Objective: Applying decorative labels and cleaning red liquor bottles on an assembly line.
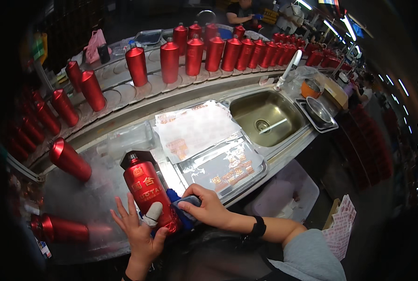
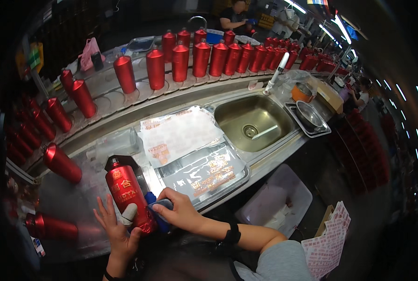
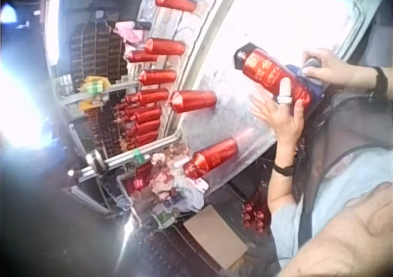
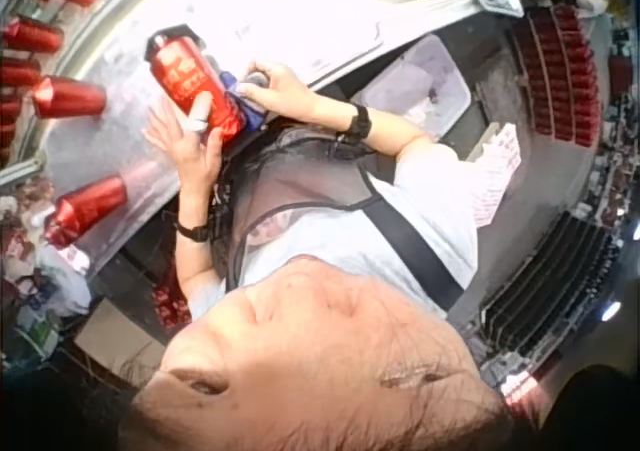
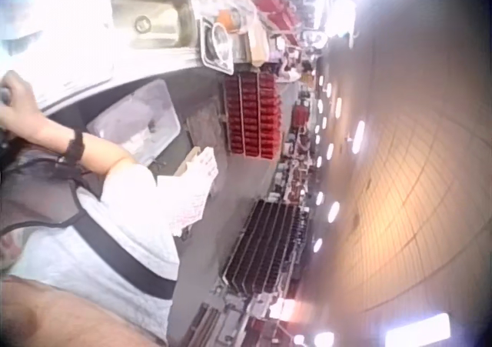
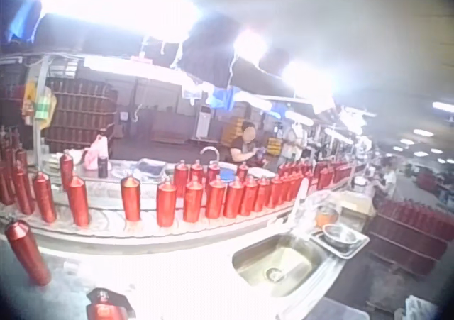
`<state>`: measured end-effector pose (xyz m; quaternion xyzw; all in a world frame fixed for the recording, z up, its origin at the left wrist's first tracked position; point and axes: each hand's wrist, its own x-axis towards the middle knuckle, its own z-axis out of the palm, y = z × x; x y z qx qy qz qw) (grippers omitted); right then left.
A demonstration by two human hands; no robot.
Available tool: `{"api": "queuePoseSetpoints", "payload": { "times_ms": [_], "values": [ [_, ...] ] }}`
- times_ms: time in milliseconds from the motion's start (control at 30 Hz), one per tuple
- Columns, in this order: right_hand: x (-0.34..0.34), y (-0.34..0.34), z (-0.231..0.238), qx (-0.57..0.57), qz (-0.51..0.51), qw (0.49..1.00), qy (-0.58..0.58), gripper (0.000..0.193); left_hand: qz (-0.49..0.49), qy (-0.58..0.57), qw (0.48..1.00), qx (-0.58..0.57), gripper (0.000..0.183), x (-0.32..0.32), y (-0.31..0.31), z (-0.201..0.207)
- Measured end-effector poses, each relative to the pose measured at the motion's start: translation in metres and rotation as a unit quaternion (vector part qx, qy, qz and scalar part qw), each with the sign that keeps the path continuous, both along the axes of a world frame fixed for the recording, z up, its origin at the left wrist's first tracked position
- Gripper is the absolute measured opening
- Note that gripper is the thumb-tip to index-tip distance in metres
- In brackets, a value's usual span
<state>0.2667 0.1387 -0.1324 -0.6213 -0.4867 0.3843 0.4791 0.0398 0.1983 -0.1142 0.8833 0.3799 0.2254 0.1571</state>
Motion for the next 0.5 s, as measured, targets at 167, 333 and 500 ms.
{"api": "queuePoseSetpoints", "payload": {
  "times_ms": [167,333,500],
  "values": [
    [0.016,-0.001,-0.017,0.033,-0.025,0.996,0.081,0.021,-0.044,-0.012,0.999,-0.009,0.049,-0.001,0.004,0.017],
    [0.024,-0.011,-0.005,-0.119,0.060,0.988,0.081,0.022,0.100,-0.318,0.914,-0.230,0.053,0.015,0.059,0.022],
    [-0.002,-0.025,0.013,0.038,0.166,0.967,-0.190,0.081,0.125,-0.319,0.881,-0.327,0.047,-0.004,0.114,-0.024]
  ]
}}
